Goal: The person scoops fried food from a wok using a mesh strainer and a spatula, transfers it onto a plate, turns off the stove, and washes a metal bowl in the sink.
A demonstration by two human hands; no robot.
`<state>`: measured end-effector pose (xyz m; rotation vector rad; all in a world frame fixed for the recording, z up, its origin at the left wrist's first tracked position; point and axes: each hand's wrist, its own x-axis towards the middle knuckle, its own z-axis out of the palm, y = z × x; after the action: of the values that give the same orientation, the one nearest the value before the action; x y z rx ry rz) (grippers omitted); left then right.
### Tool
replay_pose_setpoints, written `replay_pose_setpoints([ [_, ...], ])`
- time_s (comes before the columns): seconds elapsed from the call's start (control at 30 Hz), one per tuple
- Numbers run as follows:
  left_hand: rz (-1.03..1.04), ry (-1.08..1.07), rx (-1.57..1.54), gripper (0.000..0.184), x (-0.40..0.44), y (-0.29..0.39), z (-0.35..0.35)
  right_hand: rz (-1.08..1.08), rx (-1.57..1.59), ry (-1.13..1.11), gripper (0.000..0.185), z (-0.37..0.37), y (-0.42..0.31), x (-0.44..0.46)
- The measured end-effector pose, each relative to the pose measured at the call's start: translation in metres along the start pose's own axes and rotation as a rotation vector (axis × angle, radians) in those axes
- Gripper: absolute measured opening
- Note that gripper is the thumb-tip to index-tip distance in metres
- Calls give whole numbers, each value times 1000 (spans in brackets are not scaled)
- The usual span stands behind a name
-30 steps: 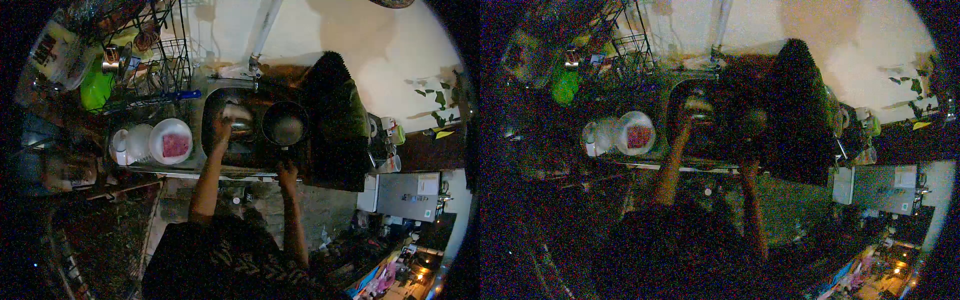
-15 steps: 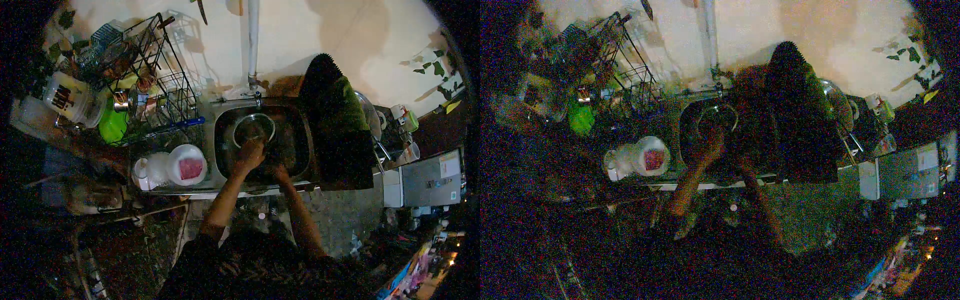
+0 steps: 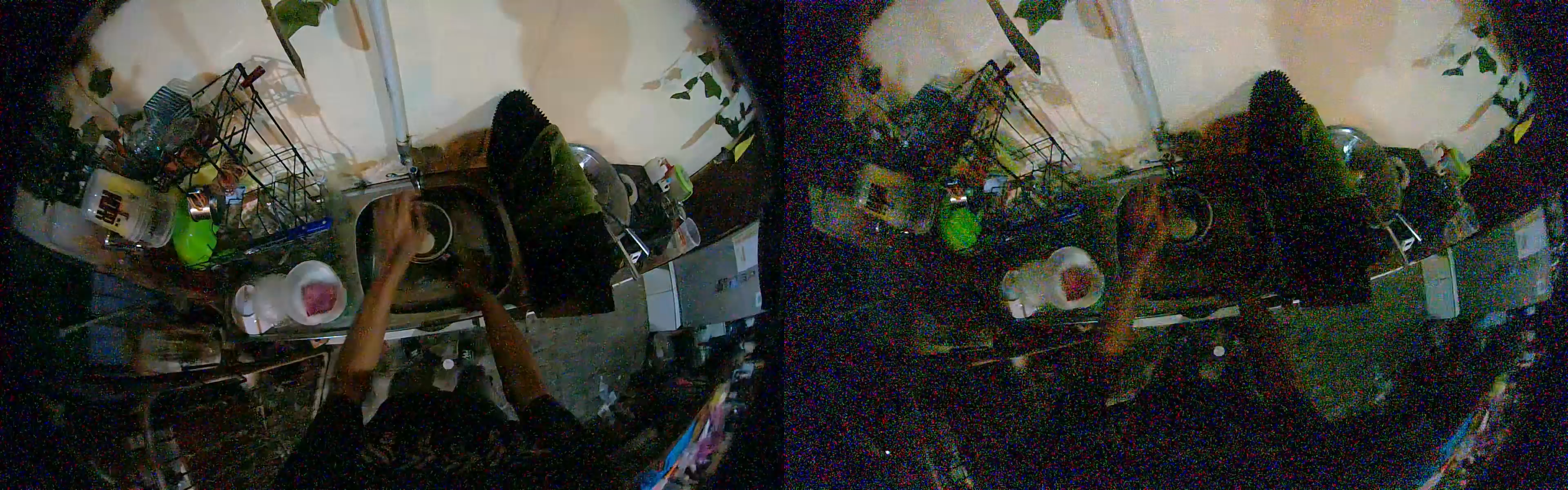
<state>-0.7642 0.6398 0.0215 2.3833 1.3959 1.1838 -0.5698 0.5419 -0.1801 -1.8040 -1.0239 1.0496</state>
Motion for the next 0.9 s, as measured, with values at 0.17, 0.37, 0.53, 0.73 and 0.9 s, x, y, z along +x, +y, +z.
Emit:
replay_pose_setpoints([
  [0.17, 111, 13, 520, 25, 85, 0, -19, -169, 56, 59, 55, 33, -71, 36],
  [0.37, 25, -549, 565, 17, 84, -41, 35, -243, 34, 52, 53, 71, -126, 73],
  [0.53, -246, -560, 425, 23, 83, 17, 15, -237, -32, 174, 52, 91, -144, 103],
  [0.73, -477, -596, 307, 29, 88, 18, 26, -231, -48, 249, 50, 93, -143, 110],
  [0.9, -390, -551, 320, 44, 73, 10, 35, -239, -37, 262, 49, 92, -142, 112],
])
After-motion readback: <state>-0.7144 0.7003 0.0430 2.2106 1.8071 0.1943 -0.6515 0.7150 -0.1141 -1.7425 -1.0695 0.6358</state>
